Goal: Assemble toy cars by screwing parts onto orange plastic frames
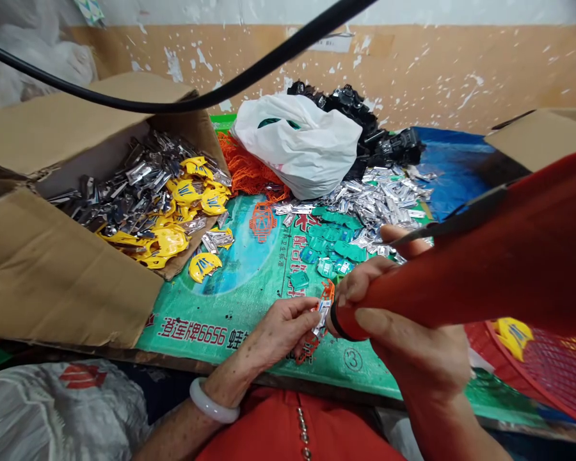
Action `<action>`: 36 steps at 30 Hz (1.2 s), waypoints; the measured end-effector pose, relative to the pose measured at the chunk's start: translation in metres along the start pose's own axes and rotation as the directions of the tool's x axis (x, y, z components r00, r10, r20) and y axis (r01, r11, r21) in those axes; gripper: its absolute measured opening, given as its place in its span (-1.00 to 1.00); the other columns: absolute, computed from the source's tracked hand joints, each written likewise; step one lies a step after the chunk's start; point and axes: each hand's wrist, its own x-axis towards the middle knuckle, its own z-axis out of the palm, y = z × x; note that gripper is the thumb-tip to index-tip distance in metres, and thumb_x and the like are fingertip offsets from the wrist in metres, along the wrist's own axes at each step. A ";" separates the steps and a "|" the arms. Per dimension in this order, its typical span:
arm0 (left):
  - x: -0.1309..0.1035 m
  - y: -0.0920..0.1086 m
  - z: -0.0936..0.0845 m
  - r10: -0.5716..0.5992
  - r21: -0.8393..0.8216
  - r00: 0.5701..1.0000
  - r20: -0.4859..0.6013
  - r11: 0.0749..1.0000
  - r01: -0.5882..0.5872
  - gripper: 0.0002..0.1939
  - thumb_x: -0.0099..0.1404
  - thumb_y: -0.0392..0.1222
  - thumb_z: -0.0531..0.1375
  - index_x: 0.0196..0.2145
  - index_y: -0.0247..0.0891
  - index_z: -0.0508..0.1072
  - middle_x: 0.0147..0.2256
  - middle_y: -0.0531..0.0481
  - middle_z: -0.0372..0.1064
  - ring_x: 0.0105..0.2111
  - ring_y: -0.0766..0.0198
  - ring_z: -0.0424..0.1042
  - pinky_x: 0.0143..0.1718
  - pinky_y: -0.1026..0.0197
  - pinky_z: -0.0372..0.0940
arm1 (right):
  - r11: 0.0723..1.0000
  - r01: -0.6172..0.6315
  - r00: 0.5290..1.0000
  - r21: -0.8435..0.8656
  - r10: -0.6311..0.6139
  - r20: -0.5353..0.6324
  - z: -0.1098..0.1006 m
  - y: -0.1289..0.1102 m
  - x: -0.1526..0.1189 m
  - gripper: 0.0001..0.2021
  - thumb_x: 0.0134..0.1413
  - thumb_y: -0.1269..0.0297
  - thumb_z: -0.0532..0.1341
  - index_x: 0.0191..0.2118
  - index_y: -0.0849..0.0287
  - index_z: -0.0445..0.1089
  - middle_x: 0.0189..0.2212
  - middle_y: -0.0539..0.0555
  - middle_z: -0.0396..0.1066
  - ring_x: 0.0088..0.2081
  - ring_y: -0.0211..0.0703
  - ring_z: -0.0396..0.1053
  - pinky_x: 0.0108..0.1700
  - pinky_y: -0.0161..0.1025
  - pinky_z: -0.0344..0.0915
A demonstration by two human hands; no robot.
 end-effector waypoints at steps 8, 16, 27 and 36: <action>0.000 0.002 0.003 -0.008 -0.022 0.999 -0.034 1.000 0.008 -0.71 0.23 -0.11 0.09 -0.22 -0.34 0.47 -0.66 0.23 0.11 -0.73 0.49 0.02 -0.71 0.40 -0.05 | 1.000 -0.003 0.999 0.000 0.003 0.033 0.001 0.003 -0.001 -0.90 -0.16 0.32 0.36 -0.51 0.13 0.42 -0.50 0.00 0.36 -0.42 -0.16 0.34 -0.32 -0.13 0.35; 0.000 0.004 0.003 0.007 -0.033 0.998 -0.061 0.999 -0.009 -0.72 0.25 -0.17 0.09 -0.18 -0.32 0.51 -0.66 0.22 0.10 -0.72 0.49 0.00 -0.70 0.42 -0.05 | 1.000 -0.010 1.000 -0.012 0.010 0.006 -0.001 0.002 -0.001 -0.89 -0.18 0.30 0.36 -0.52 0.11 0.41 -0.50 0.00 0.37 -0.41 -0.15 0.34 -0.27 -0.11 0.36; 0.004 0.005 0.005 -0.023 -0.038 0.994 -0.104 0.999 0.019 -0.60 0.22 -0.08 0.13 -0.05 -0.34 0.47 -0.66 0.23 0.08 -0.73 0.48 -0.01 -0.74 0.42 -0.09 | 0.996 0.053 0.999 -0.073 -0.052 0.015 0.002 -0.002 0.002 -0.89 -0.15 0.38 0.31 -0.58 0.12 0.40 -0.51 0.00 0.35 -0.39 -0.14 0.32 -0.28 -0.12 0.34; 0.005 0.013 0.010 -0.049 -0.112 0.988 -0.144 0.993 0.033 -0.68 0.17 -0.10 0.10 -0.24 -0.36 0.51 -0.67 0.20 0.14 -0.74 0.49 -0.02 -0.72 0.37 -0.11 | 0.998 0.048 0.995 -0.041 -0.052 -0.087 0.003 -0.009 0.008 -0.91 -0.15 0.30 0.36 -0.50 0.06 0.42 -0.47 -0.05 0.35 -0.41 -0.15 0.33 -0.31 -0.11 0.34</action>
